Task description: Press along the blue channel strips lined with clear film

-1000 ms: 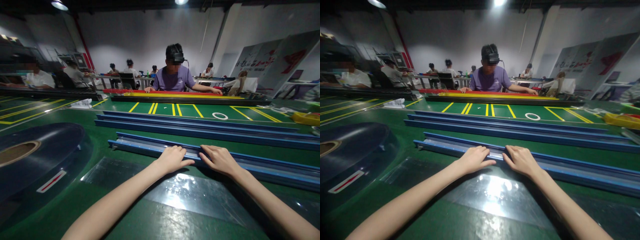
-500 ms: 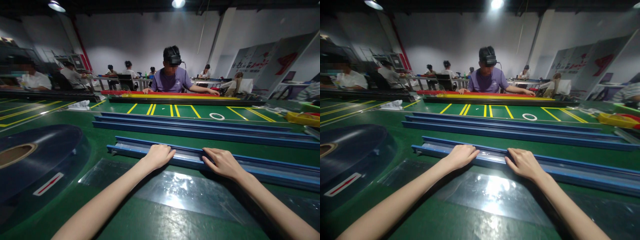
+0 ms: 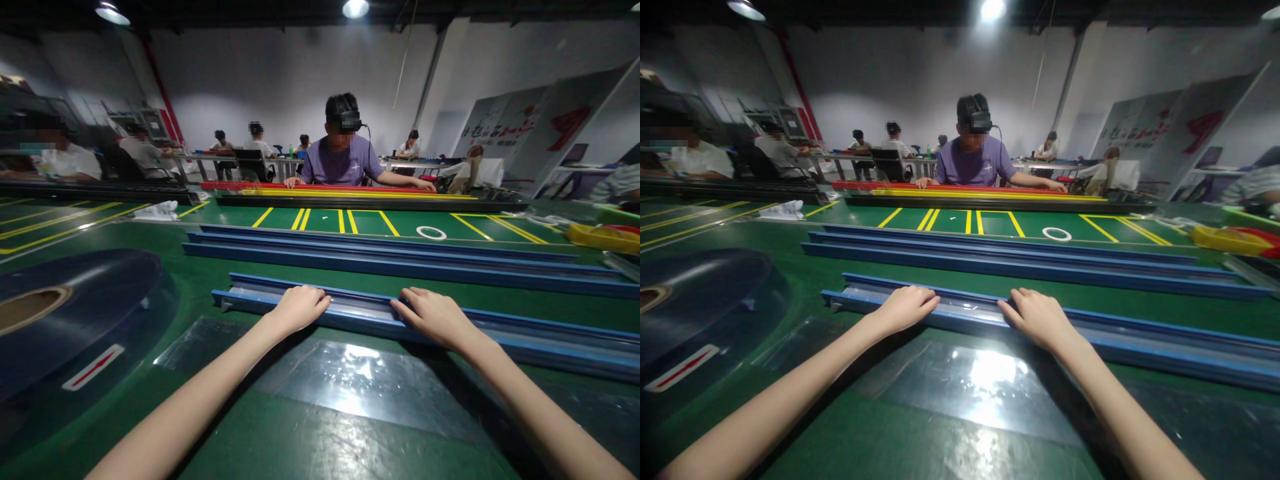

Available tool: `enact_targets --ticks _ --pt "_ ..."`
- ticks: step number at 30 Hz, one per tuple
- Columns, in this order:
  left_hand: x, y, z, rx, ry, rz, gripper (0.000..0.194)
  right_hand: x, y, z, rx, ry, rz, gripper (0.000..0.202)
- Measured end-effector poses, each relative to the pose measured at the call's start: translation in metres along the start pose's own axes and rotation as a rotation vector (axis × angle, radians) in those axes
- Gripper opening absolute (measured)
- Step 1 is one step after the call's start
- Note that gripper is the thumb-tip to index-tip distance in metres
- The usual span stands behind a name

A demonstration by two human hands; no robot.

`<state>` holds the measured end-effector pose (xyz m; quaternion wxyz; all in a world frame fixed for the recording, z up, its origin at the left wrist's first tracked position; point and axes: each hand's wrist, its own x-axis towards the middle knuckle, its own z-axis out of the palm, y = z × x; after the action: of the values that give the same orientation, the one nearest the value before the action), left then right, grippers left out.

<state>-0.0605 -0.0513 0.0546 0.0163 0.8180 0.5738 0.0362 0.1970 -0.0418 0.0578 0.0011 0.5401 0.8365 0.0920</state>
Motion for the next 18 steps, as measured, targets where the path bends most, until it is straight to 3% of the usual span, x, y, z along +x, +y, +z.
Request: enact_targets --ticks 3,11,18 --pt "0.0 -0.002 -0.002 -0.016 -0.015 -0.01 0.04 0.012 -0.013 -0.008 -0.023 -0.031 0.004 0.045" --pt "-0.004 -0.014 -0.006 -0.002 -0.034 -0.069 0.038 0.043 -0.075 -0.015 0.161 0.112 -0.259 0.042" --pt "-0.004 -0.008 0.007 0.091 0.067 -0.119 0.04 0.052 -0.091 -0.001 0.155 0.217 -0.199 0.035"
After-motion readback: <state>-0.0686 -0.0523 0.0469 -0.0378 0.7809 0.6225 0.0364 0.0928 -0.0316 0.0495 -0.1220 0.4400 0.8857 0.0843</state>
